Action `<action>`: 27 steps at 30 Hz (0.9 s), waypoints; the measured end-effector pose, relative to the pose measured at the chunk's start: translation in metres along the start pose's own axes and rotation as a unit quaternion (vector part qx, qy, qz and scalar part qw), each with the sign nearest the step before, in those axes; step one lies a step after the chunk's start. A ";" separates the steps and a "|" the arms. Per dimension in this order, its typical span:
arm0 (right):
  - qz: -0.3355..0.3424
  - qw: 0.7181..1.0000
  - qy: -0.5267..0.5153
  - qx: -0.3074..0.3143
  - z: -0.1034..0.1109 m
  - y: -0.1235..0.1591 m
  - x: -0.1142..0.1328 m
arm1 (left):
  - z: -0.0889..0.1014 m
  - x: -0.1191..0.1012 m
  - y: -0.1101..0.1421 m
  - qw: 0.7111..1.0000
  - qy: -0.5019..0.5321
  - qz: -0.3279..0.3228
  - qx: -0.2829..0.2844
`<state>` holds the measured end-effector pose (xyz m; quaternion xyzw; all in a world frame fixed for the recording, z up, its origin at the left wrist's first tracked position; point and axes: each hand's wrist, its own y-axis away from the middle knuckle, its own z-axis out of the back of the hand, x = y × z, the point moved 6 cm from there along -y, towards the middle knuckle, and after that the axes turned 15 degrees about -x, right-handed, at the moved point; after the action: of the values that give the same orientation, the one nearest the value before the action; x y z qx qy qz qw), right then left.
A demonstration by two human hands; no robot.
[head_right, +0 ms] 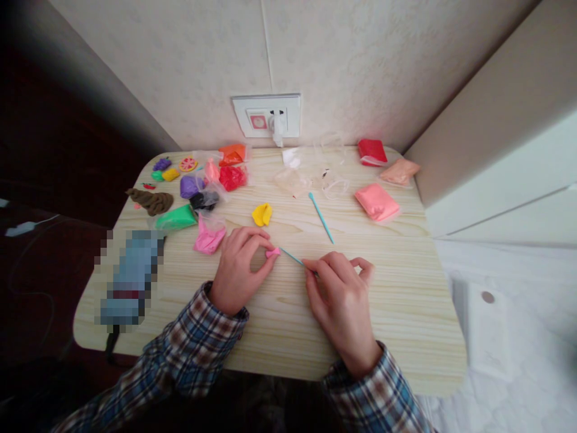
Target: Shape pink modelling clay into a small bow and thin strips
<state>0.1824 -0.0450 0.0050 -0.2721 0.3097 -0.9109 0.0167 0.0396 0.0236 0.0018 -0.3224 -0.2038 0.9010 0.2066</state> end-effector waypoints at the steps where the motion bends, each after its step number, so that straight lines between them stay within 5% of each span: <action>1: -0.002 1.000 -0.002 0.003 0.000 0.000 -0.001 | 0.000 0.000 0.000 1.000 0.001 0.001 0.000; 8: -0.042 0.998 0.003 -0.042 0.006 -0.002 -0.010 | 0.001 0.001 0.000 1.000 0.026 0.001 0.013; 27: -0.024 1.000 -0.015 0.012 0.001 -0.001 -0.005 | 0.001 -0.002 0.002 0.999 -0.047 0.013 0.006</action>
<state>0.1868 -0.0435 0.0038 -0.2929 0.2923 -0.9104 0.0030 0.0400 0.0209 0.0030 -0.2806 -0.2033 0.9192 0.1869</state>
